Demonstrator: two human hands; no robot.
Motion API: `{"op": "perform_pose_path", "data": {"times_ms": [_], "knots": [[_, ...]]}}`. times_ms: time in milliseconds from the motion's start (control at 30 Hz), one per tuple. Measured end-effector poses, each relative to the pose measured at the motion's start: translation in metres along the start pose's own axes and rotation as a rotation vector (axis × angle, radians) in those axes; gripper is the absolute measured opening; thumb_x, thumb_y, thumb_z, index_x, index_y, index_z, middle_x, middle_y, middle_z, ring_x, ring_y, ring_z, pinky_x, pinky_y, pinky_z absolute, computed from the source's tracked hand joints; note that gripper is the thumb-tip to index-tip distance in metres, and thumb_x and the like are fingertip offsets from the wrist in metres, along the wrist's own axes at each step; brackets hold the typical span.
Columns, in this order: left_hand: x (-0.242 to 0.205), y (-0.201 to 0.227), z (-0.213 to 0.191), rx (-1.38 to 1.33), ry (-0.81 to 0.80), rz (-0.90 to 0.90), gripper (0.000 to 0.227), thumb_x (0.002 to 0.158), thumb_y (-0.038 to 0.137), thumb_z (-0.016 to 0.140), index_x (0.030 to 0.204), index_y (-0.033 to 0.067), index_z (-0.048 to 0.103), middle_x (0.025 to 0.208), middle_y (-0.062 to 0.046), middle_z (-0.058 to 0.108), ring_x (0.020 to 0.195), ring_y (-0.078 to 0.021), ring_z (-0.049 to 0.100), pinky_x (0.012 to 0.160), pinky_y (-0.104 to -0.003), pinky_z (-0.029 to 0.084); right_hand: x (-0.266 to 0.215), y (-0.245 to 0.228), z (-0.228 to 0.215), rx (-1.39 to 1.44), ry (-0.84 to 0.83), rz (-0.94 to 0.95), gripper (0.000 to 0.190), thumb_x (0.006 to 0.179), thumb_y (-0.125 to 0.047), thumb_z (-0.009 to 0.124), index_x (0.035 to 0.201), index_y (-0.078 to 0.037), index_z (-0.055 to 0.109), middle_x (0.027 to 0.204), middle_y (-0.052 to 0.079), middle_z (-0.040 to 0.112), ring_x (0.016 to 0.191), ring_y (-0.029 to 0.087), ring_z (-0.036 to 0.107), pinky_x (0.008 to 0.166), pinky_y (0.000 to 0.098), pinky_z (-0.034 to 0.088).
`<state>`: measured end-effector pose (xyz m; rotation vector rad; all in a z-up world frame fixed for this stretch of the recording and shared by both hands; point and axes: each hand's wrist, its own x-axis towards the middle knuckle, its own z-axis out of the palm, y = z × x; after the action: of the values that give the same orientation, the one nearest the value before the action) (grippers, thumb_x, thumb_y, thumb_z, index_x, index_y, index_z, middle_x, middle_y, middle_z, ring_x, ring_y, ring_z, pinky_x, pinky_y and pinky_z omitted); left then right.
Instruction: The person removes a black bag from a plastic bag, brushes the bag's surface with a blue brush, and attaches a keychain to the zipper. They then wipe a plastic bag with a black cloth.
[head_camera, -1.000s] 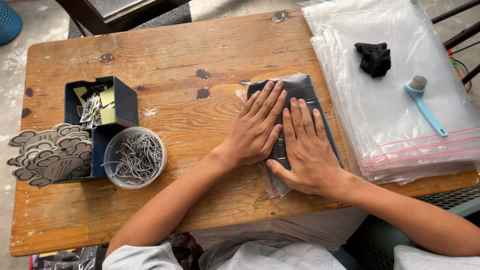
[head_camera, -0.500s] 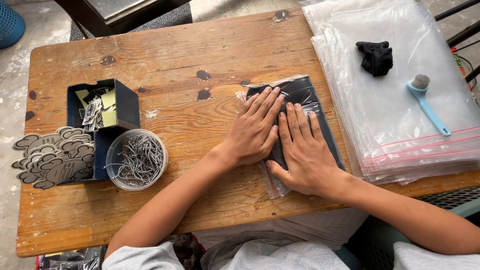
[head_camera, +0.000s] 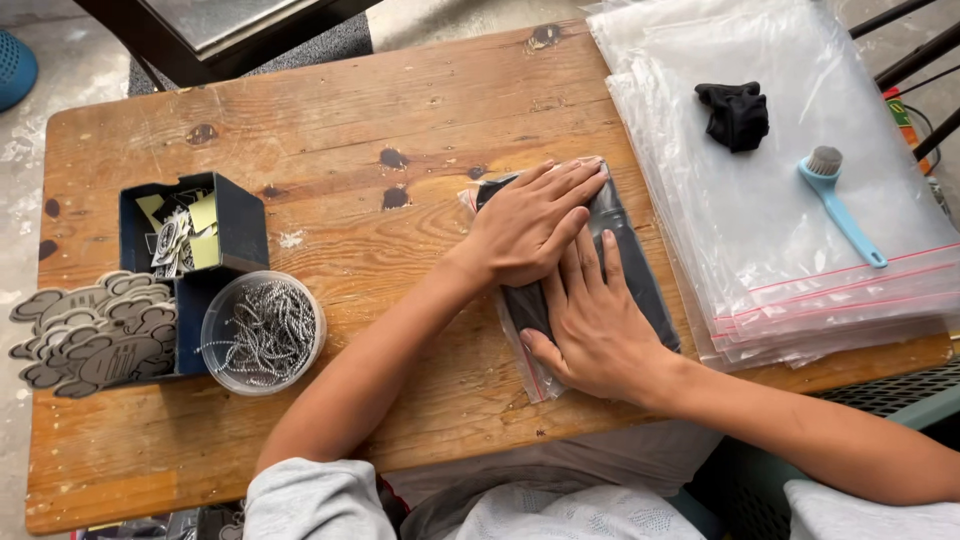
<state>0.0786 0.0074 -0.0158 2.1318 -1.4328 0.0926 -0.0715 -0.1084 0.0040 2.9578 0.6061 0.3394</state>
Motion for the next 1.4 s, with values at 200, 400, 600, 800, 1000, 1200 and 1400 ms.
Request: {"op": "perform_pose_path", "data": {"times_ms": [200,400,600,800,1000,1200,1400], "knots": [[-0.002,-0.004,0.005,0.002,0.018,0.008,0.053,0.109,0.034,0.023,0.155,0.0133,0.038,0.152,-0.015,0.05,0.144,-0.0323,0.047,0.121,-0.049,0.03,-0.015,-0.009,-0.017,0.039,-0.007,-0.121,0.082,0.094,-0.052,0.036,0.149,0.008,0.031,0.15,0.039,0.034,0.149,0.054,0.021,0.12,0.0623,0.012],[-0.001,-0.001,0.005,0.054,0.007,0.017,0.053,0.108,0.032,0.025,0.154,0.0112,0.04,0.151,-0.016,0.052,0.142,-0.0339,0.048,0.121,-0.05,0.028,-0.029,-0.009,-0.007,0.092,-0.016,-0.175,0.081,0.093,-0.053,0.034,0.153,0.0,0.028,0.155,0.038,0.026,0.151,0.055,0.014,0.122,0.0633,0.006],[-0.013,0.008,-0.004,-0.294,0.36,0.092,0.043,0.107,0.03,0.037,0.14,0.0126,0.058,0.152,-0.008,0.05,0.146,-0.0341,0.043,0.121,-0.046,0.036,-0.029,0.0,-0.014,0.301,-0.068,-0.186,0.104,0.077,-0.068,0.045,0.156,-0.003,0.027,0.16,0.035,0.019,0.153,0.051,0.006,0.123,0.0581,0.001],[-0.078,0.061,-0.005,-0.043,0.483,-0.06,0.024,0.088,0.021,0.068,0.11,0.011,0.066,0.103,-0.007,0.055,0.11,-0.0335,0.059,0.097,-0.047,0.047,-0.007,0.047,-0.025,1.461,-0.196,0.197,0.04,0.083,-0.03,0.047,0.113,-0.005,0.047,0.143,0.022,0.051,0.148,0.036,0.033,0.12,0.0496,0.014],[-0.087,0.073,0.002,0.111,0.479,0.013,0.024,0.095,0.034,0.059,0.106,0.0149,0.068,0.11,-0.012,0.057,0.121,-0.0414,0.058,0.108,-0.054,0.044,0.092,0.057,0.006,0.486,0.212,-0.006,0.027,0.094,-0.039,0.068,0.108,-0.017,0.062,0.097,0.003,0.059,0.096,0.027,0.061,0.083,0.0392,0.05],[-0.088,0.078,0.001,0.126,0.516,0.009,0.022,0.099,0.031,0.052,0.106,0.0133,0.064,0.11,-0.015,0.057,0.121,-0.043,0.059,0.108,-0.055,0.045,0.205,0.054,0.003,0.605,-0.628,0.12,0.032,0.082,-0.035,0.063,0.087,-0.006,0.075,0.082,0.014,0.072,0.091,0.039,0.07,0.077,0.0488,0.051],[-0.09,0.078,0.007,0.116,0.519,0.007,0.019,0.1,0.026,0.051,0.105,0.0113,0.062,0.111,-0.016,0.056,0.121,-0.0446,0.06,0.108,-0.058,0.045,0.236,0.057,-0.001,0.511,-0.858,0.127,0.025,0.069,-0.039,0.072,0.084,-0.019,0.079,0.079,0.005,0.074,0.084,0.026,0.073,0.073,0.04,0.054]]}}
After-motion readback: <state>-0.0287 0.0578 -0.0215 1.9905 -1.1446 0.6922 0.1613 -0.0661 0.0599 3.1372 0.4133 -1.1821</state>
